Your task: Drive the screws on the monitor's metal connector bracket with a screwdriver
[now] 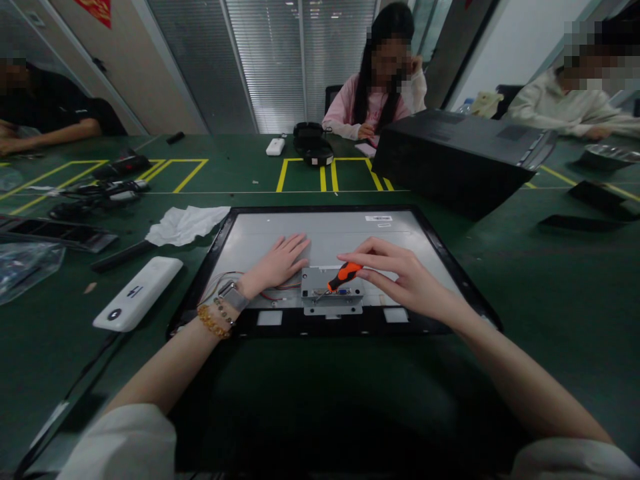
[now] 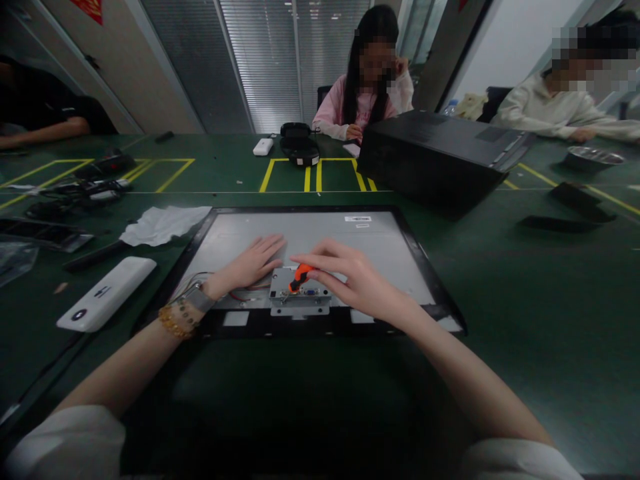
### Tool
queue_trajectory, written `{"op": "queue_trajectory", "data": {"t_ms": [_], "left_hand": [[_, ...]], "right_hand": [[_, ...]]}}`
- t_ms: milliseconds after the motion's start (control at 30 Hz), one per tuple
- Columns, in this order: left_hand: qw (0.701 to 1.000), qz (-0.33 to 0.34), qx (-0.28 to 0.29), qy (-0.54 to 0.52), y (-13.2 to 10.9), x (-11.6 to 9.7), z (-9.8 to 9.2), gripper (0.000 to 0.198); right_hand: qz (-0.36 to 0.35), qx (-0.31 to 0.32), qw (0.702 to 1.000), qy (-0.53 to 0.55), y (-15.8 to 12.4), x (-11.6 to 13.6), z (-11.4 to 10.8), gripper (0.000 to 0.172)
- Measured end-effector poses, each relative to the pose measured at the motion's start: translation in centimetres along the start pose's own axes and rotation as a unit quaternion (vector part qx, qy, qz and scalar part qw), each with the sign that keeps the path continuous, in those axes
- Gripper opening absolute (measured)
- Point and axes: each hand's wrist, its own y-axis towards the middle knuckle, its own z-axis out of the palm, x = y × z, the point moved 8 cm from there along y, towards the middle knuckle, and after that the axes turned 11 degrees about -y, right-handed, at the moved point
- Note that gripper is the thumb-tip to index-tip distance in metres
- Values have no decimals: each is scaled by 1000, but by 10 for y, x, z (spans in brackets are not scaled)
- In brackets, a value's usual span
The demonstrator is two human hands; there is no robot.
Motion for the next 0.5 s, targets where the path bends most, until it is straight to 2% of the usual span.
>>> {"op": "queue_trajectory", "data": {"t_ms": [167, 500], "left_hand": [[1000, -2, -3, -1, 0, -1, -1, 53], [1000, -2, 3, 4, 0, -2, -2, 52]], "right_hand": [[3, 22, 1000, 19, 0, 3, 2, 40], [20, -26, 999, 8, 2, 0, -1, 19]]}}
